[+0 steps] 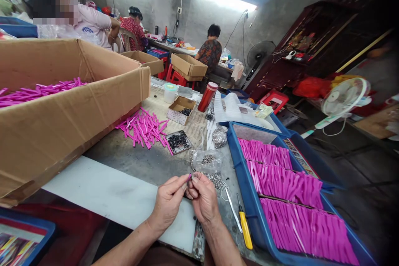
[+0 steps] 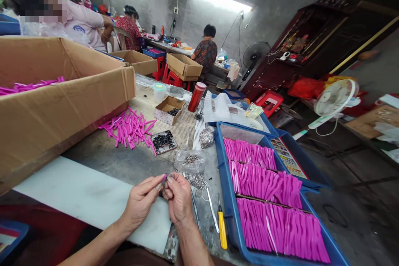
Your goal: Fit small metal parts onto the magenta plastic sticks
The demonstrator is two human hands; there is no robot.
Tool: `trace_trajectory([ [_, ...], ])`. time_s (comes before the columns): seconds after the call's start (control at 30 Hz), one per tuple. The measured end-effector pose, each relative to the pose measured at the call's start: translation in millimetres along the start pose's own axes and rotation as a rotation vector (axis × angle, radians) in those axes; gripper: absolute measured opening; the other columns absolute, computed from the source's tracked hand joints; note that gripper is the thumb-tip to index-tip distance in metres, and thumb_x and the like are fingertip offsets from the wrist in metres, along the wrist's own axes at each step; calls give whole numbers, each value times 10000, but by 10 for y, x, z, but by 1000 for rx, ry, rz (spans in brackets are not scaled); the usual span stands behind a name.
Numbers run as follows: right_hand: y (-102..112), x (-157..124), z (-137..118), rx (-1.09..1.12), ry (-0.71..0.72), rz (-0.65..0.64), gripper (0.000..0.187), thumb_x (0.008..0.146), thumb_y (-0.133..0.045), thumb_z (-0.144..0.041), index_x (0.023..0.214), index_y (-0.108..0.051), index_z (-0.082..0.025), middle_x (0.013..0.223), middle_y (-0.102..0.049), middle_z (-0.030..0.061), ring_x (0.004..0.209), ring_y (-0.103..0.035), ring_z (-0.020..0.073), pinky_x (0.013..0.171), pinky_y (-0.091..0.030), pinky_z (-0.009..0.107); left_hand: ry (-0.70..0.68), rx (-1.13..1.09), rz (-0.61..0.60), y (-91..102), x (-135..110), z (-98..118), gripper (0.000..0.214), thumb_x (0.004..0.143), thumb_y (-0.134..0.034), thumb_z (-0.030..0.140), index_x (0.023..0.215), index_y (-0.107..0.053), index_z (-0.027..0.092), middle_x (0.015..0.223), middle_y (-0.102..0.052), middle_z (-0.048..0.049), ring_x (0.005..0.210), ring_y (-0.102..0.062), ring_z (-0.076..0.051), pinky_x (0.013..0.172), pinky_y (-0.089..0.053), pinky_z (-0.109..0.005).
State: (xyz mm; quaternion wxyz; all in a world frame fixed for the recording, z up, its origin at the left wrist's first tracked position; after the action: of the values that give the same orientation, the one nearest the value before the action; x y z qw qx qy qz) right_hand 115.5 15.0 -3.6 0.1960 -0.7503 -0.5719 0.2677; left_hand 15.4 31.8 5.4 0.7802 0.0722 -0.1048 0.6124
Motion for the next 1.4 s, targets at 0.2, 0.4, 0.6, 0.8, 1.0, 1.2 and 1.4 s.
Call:
trace_trajectory([
  [0.2, -4, 11, 15, -46, 27, 6, 168, 649, -591, -266, 624, -469, -153, 469, -370, -76, 372, -239, 31, 396, -182, 175, -9, 6, 3, 1, 4, 30, 219, 718, -520, 184, 875, -672, 174, 695, -632, -44, 638, -577, -137, 586, -497, -225],
  [0.4, 44, 11, 40, -181, 156, 49, 208, 686, -548, -363, 655, -482, -168, 480, -372, -69, 387, -248, 49, 387, -191, 181, -31, -11, -13, -21, -3, 22, 225, 725, -518, 170, 897, -662, 175, 717, -636, -47, 654, -583, -140, 607, -492, -230],
  [0.6, 76, 15, 37, -234, 201, 51, 195, 675, -568, -355, 672, -504, -171, 487, -385, -64, 407, -286, 58, 402, -239, 184, -19, -16, 5, -20, -12, 14, 227, 721, -519, 144, 894, -663, 169, 718, -635, -47, 655, -585, -138, 606, -495, -225],
  [0.8, 101, 30, 39, -230, 192, 42, 167, 652, -609, -299, 689, -511, -169, 489, -400, -69, 424, -304, 56, 412, -243, 176, -29, 8, 7, -15, -17, 21, 230, 719, -525, 143, 902, -661, 173, 715, -632, -46, 645, -577, -137, 592, -490, -223],
  [1.0, 76, -4, 27, -340, 256, 31, 207, 727, -512, -358, 652, -500, -165, 494, -377, -63, 417, -271, 59, 394, -228, 182, -40, -14, -7, -31, -30, 9, 231, 725, -526, 156, 916, -656, 170, 711, -625, -47, 644, -571, -138, 600, -480, -226],
  [1.2, 56, -13, 6, -398, 287, 13, 212, 738, -498, -362, 650, -500, -169, 523, -409, -52, 447, -328, 70, 422, -273, 188, 0, -41, 3, -31, -23, 1, 232, 721, -523, 156, 909, -658, 169, 716, -623, -47, 650, -570, -137, 602, -488, -229],
  [1.4, 108, 13, 3, -456, 292, 55, 160, 714, -536, -323, 685, -510, -168, 564, -440, -43, 508, -385, 85, 486, -329, 203, 25, -49, 24, -38, 1, 37, 219, 706, -535, 167, 878, -672, 166, 676, -616, -44, 603, -563, -133, 558, -492, -226],
])
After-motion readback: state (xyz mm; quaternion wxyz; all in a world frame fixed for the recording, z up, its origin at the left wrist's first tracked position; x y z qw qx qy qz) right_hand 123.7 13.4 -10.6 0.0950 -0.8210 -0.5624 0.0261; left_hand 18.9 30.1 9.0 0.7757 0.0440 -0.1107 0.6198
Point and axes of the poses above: each hand's wrist, its own x-axis towards the middle knuckle, its own y-axis out of the back of the hand, z = x × y, the point moved 3 cm from there along x, towards the middle knuckle
